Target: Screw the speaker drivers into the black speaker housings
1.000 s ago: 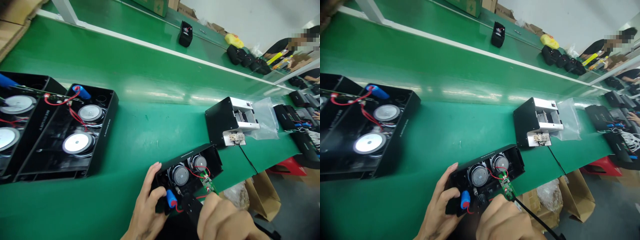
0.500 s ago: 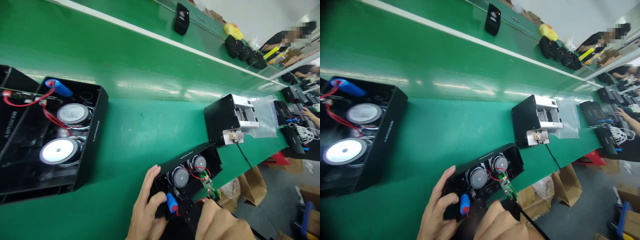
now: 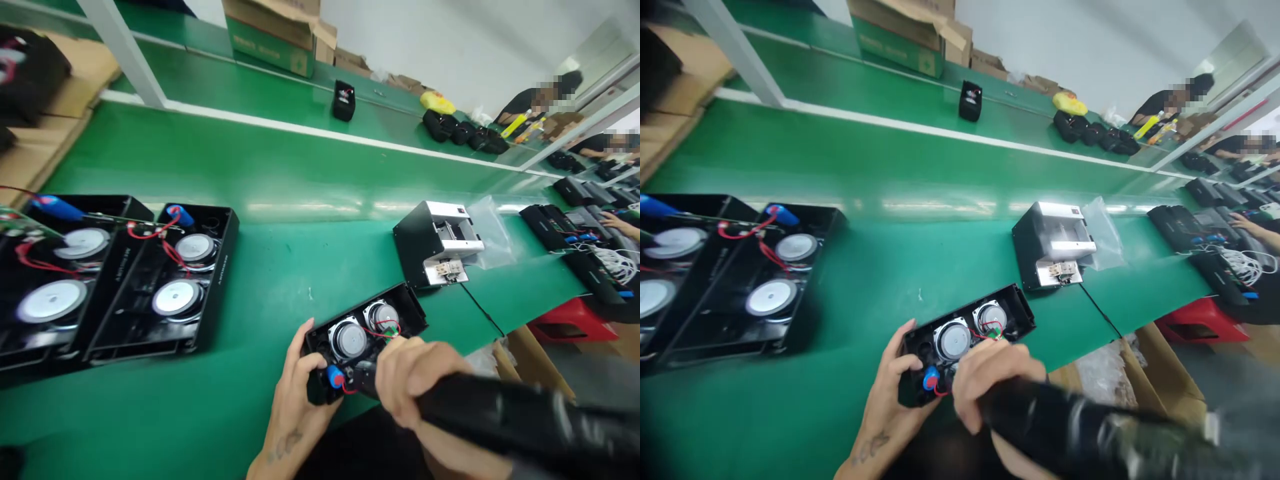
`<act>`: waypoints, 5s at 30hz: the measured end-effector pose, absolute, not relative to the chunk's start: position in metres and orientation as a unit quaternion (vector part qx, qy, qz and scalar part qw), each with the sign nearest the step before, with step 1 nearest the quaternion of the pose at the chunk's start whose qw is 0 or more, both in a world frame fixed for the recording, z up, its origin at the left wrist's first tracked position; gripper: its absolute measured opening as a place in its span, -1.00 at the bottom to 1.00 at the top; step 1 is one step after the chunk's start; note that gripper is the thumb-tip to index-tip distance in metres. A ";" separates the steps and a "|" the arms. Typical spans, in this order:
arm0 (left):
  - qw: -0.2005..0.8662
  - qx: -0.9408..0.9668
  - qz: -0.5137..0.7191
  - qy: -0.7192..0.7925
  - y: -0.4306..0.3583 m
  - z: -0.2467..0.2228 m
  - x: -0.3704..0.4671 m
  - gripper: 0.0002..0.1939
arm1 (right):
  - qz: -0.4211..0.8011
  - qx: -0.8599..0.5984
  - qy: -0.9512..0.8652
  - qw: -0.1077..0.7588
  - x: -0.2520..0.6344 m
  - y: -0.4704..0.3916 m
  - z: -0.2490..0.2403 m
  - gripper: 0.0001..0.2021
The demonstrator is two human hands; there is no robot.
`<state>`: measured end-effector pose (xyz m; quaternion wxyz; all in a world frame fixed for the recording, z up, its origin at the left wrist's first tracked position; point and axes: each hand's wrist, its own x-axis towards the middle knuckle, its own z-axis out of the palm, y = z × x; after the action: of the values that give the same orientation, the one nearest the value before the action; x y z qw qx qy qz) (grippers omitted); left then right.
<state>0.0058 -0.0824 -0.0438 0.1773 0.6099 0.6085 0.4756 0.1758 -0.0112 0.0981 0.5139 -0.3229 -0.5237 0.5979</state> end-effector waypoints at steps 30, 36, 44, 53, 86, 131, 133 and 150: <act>0.230 0.568 0.494 0.617 -0.082 -0.042 0.008 -0.63 | 0.707 -0.151 -0.465 0.511 0.116 0.066 0.094 -0.15; 0.222 0.566 0.502 0.615 -0.081 -0.042 0.008 -0.62 | 0.707 -0.158 -0.478 0.497 0.117 0.063 0.095 -0.14; 0.221 0.594 0.483 0.604 -0.082 -0.045 0.003 -0.61 | 0.697 -0.163 -0.474 0.513 0.117 0.064 0.096 -0.13; 0.217 0.589 0.485 0.610 -0.081 -0.046 0.004 -0.60 | 0.699 -0.156 -0.481 0.505 0.116 0.064 0.092 -0.12; 0.210 0.564 0.516 0.610 -0.077 -0.058 0.004 -0.60 | 0.744 -0.112 -0.493 0.437 0.109 0.075 0.086 -0.15; 0.216 0.624 0.474 0.583 -0.079 0.008 -0.042 -0.72 | 0.688 -0.116 -0.495 0.518 0.150 0.077 0.139 -0.24; 0.114 0.706 0.420 0.558 -0.058 0.031 -0.060 -0.78 | 0.629 -0.120 -0.495 0.587 0.164 0.085 0.166 -0.25; 0.129 0.896 0.107 0.411 0.049 0.040 -0.039 -0.70 | 0.506 -0.012 -0.445 0.739 0.222 0.127 0.201 -0.32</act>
<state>-0.0390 0.0485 0.0404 0.1293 0.8961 0.4110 0.1065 0.2215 0.1271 0.2012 0.7392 -0.0124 -0.4447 0.5055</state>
